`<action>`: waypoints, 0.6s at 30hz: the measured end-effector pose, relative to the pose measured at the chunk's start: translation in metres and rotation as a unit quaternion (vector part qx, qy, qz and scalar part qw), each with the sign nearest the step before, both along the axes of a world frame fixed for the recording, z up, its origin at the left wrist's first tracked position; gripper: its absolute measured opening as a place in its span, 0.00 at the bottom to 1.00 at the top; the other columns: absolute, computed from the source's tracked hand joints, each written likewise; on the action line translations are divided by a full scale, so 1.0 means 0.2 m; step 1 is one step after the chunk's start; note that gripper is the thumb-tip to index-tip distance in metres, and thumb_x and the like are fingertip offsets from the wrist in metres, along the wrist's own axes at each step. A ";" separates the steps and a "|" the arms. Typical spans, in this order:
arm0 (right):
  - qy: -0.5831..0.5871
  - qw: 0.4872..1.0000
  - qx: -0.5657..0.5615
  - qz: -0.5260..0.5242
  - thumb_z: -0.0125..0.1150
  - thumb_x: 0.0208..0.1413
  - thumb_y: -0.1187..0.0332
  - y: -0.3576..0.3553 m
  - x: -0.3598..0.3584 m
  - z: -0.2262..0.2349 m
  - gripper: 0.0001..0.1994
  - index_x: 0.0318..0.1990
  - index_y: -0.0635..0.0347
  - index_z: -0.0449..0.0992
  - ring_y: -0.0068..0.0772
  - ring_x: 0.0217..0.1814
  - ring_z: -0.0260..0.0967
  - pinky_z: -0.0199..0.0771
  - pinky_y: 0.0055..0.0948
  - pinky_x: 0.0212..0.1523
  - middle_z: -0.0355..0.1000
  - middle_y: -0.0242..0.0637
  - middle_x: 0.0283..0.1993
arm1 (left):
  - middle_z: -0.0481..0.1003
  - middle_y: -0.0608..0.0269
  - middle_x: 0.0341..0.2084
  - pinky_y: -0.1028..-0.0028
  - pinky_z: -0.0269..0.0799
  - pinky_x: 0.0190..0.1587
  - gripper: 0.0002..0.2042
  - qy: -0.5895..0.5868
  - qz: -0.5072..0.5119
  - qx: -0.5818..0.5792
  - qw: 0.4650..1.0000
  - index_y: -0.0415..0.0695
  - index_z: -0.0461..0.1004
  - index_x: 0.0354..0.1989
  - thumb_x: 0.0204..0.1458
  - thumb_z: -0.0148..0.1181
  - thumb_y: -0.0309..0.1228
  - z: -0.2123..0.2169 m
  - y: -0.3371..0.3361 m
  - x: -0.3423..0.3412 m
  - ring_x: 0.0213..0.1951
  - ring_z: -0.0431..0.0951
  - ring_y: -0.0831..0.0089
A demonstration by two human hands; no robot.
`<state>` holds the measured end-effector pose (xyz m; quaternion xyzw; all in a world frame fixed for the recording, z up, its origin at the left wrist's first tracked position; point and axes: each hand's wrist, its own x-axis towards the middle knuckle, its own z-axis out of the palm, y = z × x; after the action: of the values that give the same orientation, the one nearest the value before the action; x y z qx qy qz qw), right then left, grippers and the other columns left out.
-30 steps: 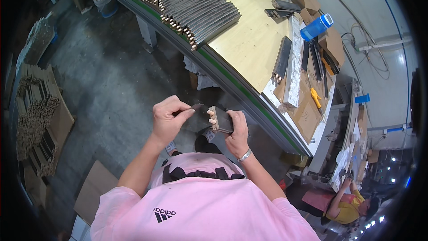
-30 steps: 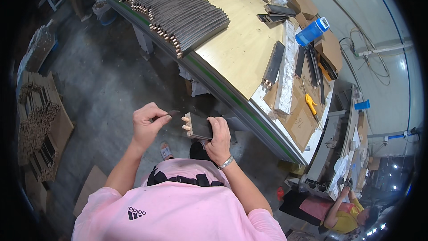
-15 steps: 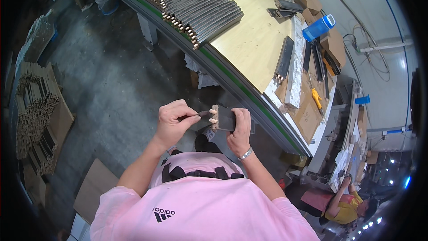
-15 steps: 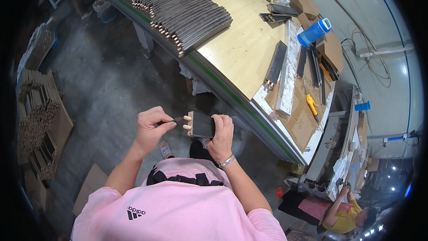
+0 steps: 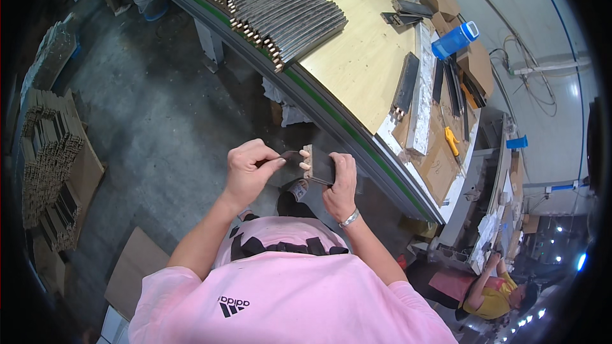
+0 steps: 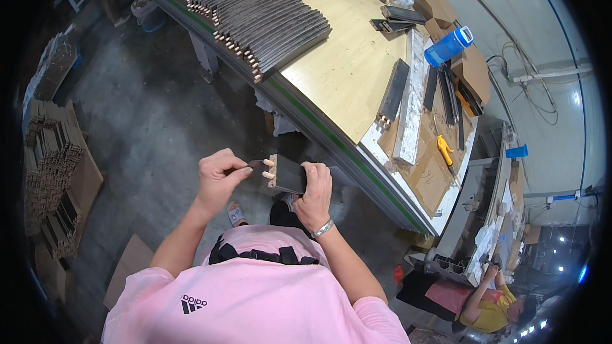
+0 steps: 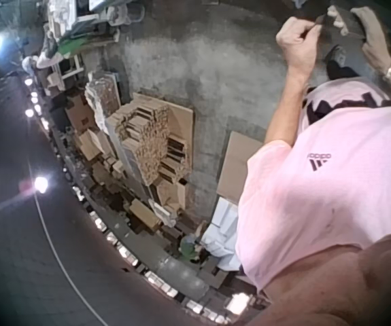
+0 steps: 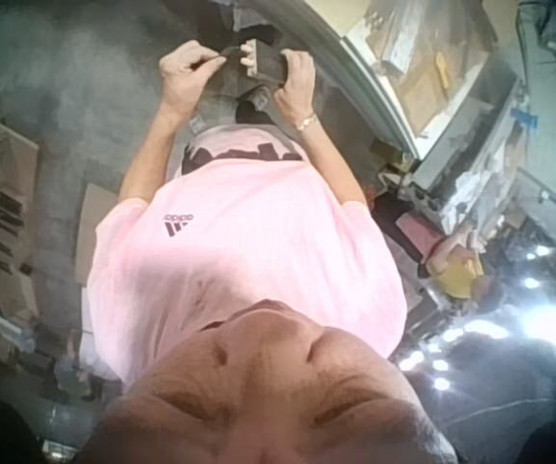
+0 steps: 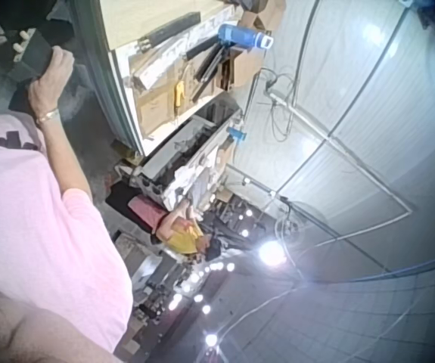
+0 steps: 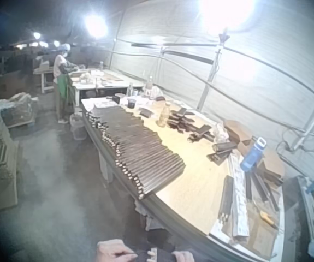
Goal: The person rubs a small piece of dark material along the edges of wooden slats to sand them and then applies liquid from a bottle to the ends of the slats.
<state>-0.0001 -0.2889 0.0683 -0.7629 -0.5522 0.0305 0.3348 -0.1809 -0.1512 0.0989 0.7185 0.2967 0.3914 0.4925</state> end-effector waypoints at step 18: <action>0.745 0.662 0.072 -0.033 0.58 0.60 0.71 0.17 0.20 0.08 0.14 0.52 0.65 0.71 0.38 0.45 0.76 0.79 0.48 0.53 0.74 0.42 0.40 | 0.76 0.62 0.41 0.80 0.64 0.33 0.03 -0.032 -0.115 -0.331 0.936 0.36 0.80 0.27 0.48 0.68 0.22 -0.11 0.02 -0.04 0.31 0.71 0.82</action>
<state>0.0405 -0.2543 0.0839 -0.4769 -0.0929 0.5379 0.6889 -0.1895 -0.1480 0.0766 0.5313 0.3088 0.2349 0.7531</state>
